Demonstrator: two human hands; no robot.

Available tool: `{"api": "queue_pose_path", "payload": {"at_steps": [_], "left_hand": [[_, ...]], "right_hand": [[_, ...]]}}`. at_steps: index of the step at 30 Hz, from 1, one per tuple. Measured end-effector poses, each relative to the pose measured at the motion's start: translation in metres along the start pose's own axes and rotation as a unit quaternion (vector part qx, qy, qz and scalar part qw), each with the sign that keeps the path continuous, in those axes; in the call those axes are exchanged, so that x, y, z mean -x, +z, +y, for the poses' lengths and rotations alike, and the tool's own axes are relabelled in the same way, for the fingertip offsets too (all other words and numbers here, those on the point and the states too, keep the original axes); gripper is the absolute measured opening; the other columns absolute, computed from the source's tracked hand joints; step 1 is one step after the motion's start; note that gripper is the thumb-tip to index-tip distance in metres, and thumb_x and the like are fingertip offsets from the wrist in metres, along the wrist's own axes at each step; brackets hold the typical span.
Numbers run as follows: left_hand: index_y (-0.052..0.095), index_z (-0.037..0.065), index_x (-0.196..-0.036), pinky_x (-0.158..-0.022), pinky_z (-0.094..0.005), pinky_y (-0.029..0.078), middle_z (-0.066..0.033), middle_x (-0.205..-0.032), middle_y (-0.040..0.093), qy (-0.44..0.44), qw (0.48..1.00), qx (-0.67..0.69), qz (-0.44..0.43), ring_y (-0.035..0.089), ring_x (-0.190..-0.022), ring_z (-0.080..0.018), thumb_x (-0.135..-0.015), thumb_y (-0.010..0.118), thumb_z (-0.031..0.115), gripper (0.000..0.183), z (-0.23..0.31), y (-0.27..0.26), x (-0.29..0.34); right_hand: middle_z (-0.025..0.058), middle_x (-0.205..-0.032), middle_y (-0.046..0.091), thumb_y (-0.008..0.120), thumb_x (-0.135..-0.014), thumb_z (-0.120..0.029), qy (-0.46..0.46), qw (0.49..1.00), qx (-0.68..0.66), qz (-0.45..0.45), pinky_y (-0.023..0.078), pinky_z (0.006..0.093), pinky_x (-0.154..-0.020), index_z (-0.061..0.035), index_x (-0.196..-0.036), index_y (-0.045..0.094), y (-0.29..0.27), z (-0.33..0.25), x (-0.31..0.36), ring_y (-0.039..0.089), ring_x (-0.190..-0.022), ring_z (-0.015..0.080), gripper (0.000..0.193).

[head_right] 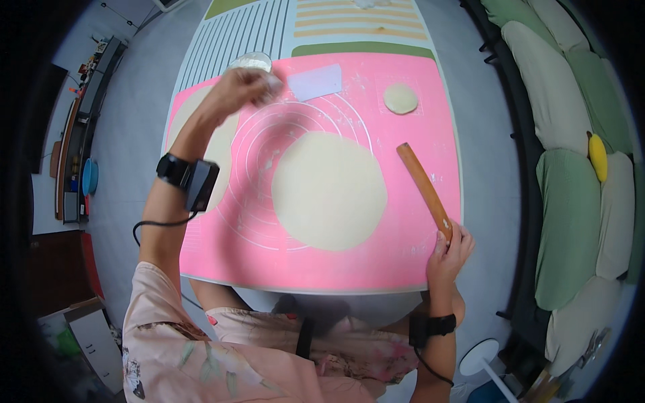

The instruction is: Rolling out pieces of dough on a silicone mat using a wooden rolling pin.

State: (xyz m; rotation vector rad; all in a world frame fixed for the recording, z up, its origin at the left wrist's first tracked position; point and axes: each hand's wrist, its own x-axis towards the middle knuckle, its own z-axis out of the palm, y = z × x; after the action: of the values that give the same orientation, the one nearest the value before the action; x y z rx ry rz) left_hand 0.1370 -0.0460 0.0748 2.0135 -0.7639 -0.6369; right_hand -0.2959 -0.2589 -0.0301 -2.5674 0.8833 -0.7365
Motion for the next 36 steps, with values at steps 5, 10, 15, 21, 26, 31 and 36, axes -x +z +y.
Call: {"api": "queue_pose_path", "payload": {"at_steps": [5, 10, 15, 21, 26, 31, 36], "left_hand": [[0.07, 0.0, -0.101, -0.063, -0.0254, 0.052, -0.0036, -0.082, 0.069, 0.008, 0.996, 0.039, -0.081, 0.062, -0.07, -0.0095, -0.091, 0.064, 0.011, 0.016, 0.042, 0.024, 0.046], [0.068, -0.002, -0.096, -0.06, -0.0245, 0.053, -0.0042, -0.076, 0.067, -0.091, 0.973, -0.062, -0.204, 0.061, -0.062, -0.0094, -0.091, 0.066, 0.011, 0.014, 0.069, 0.042, 0.09], [0.056, -0.005, -0.125, -0.112, -0.0461, 0.033, -0.0314, -0.138, 0.045, 0.189, 0.968, -0.126, -0.109, 0.038, -0.137, -0.0371, -0.094, 0.056, 0.016, 0.037, -0.036, 0.106, 0.102], [0.027, -0.007, -0.144, -0.118, -0.0476, 0.013, -0.0291, -0.153, 0.022, 0.16, 0.934, -0.317, 0.033, 0.018, -0.144, -0.0401, -0.095, 0.049, 0.041, 0.072, -0.022, 0.211, 0.093], [0.027, 0.004, -0.149, -0.118, -0.053, 0.012, -0.0216, -0.155, 0.022, 0.264, 0.902, -0.317, -0.126, 0.019, -0.145, -0.0386, -0.092, 0.053, 0.042, 0.073, -0.037, 0.203, 0.157], [0.021, -0.006, -0.148, -0.119, -0.0505, 0.009, -0.025, -0.155, 0.018, 0.119, 0.906, -0.404, 0.05, 0.013, -0.146, -0.0386, -0.092, 0.05, 0.045, 0.08, -0.063, 0.141, 0.101], [0.027, -0.003, -0.146, -0.118, -0.0502, 0.013, -0.0221, -0.154, 0.025, 0.217, 0.908, -0.357, -0.032, 0.02, -0.144, -0.0375, -0.093, 0.047, 0.047, 0.076, -0.011, 0.23, 0.098]], "right_hand": [[0.0163, -0.105, 0.053, 0.06, -0.09, -0.009, -0.005, 1.0, -0.011, 0.011, 0.039, 0.0431, -0.089, -0.0029, -0.119, 0.059, 0.008, 0.007, 0.0, 0.048, -0.1, 0.0333, 0.031], [0.0153, -0.104, 0.053, 0.061, -0.089, -0.011, -0.01, 1.0, 0.006, 0.025, 0.039, 0.044, -0.089, -0.0046, -0.119, 0.059, 0.007, 0.015, 0.002, 0.048, -0.099, 0.0341, 0.03], [0.0146, -0.104, 0.053, 0.061, -0.089, -0.013, -0.013, 0.999, 0.013, 0.027, 0.038, 0.0452, -0.09, -0.0051, -0.118, 0.059, 0.01, 0.015, 0.002, 0.049, -0.099, 0.034, 0.03], [0.0151, -0.103, 0.052, 0.061, -0.088, -0.013, -0.026, 0.999, -0.002, 0.035, 0.038, 0.0455, -0.091, -0.0043, -0.118, 0.059, 0.014, 0.006, 0.0, 0.048, -0.099, 0.0344, 0.031], [0.0159, -0.103, 0.052, 0.06, -0.089, -0.013, 0.0, 1.0, -0.003, 0.022, 0.038, 0.0458, -0.09, -0.0044, -0.118, 0.059, 0.01, 0.019, 0.003, 0.048, -0.1, 0.0344, 0.031], [0.0163, -0.104, 0.051, 0.06, -0.089, -0.014, -0.011, 0.999, 0.0, 0.032, 0.037, 0.0466, -0.09, -0.0044, -0.118, 0.059, 0.01, 0.004, -0.002, 0.048, -0.1, 0.0345, 0.031], [0.0161, -0.104, 0.053, 0.06, -0.09, -0.015, -0.027, 0.999, 0.012, 0.031, 0.038, 0.0452, -0.089, -0.0047, -0.118, 0.059, 0.014, 0.007, 0.001, 0.048, -0.099, 0.0349, 0.031]]}}
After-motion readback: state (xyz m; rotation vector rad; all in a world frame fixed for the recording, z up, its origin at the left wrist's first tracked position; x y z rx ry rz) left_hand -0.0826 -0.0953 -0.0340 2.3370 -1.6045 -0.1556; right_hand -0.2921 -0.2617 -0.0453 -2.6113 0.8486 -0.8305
